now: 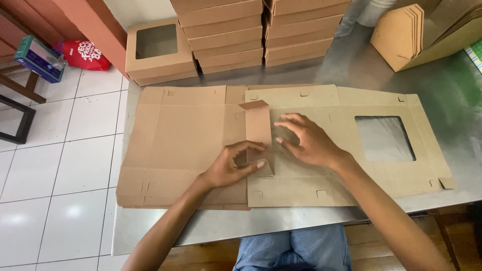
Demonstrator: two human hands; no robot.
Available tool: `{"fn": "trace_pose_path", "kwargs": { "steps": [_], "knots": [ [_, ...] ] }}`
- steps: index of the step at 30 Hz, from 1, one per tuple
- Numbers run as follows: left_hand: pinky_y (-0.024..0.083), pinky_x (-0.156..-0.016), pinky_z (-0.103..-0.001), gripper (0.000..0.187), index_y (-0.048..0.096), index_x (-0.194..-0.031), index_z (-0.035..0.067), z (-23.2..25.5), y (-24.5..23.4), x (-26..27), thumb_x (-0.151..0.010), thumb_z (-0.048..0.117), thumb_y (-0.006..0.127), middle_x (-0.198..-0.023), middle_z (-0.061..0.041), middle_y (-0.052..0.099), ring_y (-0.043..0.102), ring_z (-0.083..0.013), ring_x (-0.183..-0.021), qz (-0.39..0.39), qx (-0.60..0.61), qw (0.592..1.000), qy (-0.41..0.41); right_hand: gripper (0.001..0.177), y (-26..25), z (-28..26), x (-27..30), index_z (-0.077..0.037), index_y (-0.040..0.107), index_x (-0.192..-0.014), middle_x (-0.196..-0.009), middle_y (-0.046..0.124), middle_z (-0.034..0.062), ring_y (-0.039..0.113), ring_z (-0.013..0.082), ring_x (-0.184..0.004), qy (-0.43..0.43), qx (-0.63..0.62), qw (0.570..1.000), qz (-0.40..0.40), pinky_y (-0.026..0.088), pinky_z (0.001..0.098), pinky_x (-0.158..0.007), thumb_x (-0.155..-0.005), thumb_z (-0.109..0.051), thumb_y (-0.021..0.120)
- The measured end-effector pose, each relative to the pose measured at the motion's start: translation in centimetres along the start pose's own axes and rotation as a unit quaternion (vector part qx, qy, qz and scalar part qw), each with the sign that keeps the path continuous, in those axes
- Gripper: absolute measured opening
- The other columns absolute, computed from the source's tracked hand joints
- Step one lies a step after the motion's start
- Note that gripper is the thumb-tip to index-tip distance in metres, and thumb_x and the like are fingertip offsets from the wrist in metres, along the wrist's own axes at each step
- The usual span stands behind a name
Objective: The person assembles flat cardboard boxes on a metal table. They fold the side flaps, tuck in the tabs, and press the seams to form the box shape. The person handles multiple boxes one at a time, stacking the finished units on the table.
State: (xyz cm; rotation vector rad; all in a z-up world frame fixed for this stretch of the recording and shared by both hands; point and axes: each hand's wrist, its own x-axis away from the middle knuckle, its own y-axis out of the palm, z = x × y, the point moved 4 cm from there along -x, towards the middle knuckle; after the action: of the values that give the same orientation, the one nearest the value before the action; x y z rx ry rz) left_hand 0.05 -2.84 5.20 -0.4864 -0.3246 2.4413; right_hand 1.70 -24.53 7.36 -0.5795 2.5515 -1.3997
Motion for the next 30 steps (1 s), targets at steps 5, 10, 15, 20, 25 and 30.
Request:
{"fn": "trace_pose_path", "kwargs": {
  "steps": [5,10,15,20,25,30],
  "knots": [
    [0.048,-0.103,-0.047,0.030,0.072,-0.109,0.011,-3.6,-0.2,-0.3,-0.085,0.025,0.083,-0.113,-0.008,0.076,0.070,-0.0308,-0.115,0.092,-0.149,0.984,0.024,0.074,1.9,-0.8,2.8,-0.004,0.047,-0.146,-0.147,0.047,0.0257,0.039,0.0461,-0.142,-0.012,-0.044,0.999,-0.013,0.023,0.0720,-0.113,-0.091,-0.050,0.063],
    [0.046,-0.102,-0.041,0.025,0.074,-0.097,0.018,-4.6,0.6,-0.6,-0.083,0.035,0.085,-0.108,0.001,0.077,0.071,-0.0213,-0.111,0.116,-0.277,0.953,0.037,0.083,3.7,0.1,2.9,-0.010,0.040,-0.151,-0.156,0.038,0.0228,0.027,0.0431,-0.150,0.005,0.004,1.000,-0.029,0.008,0.0725,-0.118,-0.086,-0.052,0.071],
    [0.049,-0.096,-0.043,0.026,0.070,-0.090,0.013,-4.8,1.7,-0.7,-0.083,0.035,0.083,-0.102,-0.005,0.076,0.071,-0.0259,-0.105,0.138,-0.345,0.926,0.057,0.084,3.6,-0.7,3.0,-0.007,0.042,-0.151,-0.156,0.035,0.0276,0.022,0.0479,-0.150,-0.014,-0.043,0.998,-0.033,-0.001,0.0734,-0.117,-0.083,-0.046,0.072],
    [0.049,-0.093,-0.042,0.026,0.068,-0.088,0.014,-5.6,1.9,-0.6,-0.081,0.034,0.083,-0.100,-0.004,0.075,0.070,-0.0266,-0.104,0.146,-0.358,0.918,0.082,0.092,4.7,-0.2,2.7,-0.011,0.039,-0.153,-0.158,0.032,0.0237,0.018,0.0450,-0.152,0.000,0.006,0.999,-0.043,-0.002,0.0709,-0.118,-0.080,-0.051,0.077],
    [0.049,-0.093,-0.042,0.025,0.068,-0.088,0.015,-5.9,2.0,-0.6,-0.081,0.034,0.083,-0.100,-0.003,0.074,0.071,-0.0260,-0.103,0.143,-0.361,0.919,0.074,0.092,4.5,-0.6,2.6,-0.010,0.039,-0.153,-0.157,0.032,0.0218,0.018,0.0439,-0.152,0.016,0.011,0.998,-0.052,-0.003,0.0696,-0.119,-0.080,-0.054,0.075],
    [0.050,-0.092,-0.044,0.026,0.069,-0.088,0.014,-5.6,1.9,-0.7,-0.081,0.034,0.083,-0.100,-0.005,0.074,0.072,-0.0279,-0.102,0.131,-0.363,0.920,0.071,0.097,4.8,-0.6,2.2,-0.010,0.035,-0.155,-0.155,0.032,0.0217,0.017,0.0436,-0.152,0.040,0.006,0.998,-0.057,-0.004,0.0697,-0.119,-0.080,-0.057,0.076]
  ]
}}
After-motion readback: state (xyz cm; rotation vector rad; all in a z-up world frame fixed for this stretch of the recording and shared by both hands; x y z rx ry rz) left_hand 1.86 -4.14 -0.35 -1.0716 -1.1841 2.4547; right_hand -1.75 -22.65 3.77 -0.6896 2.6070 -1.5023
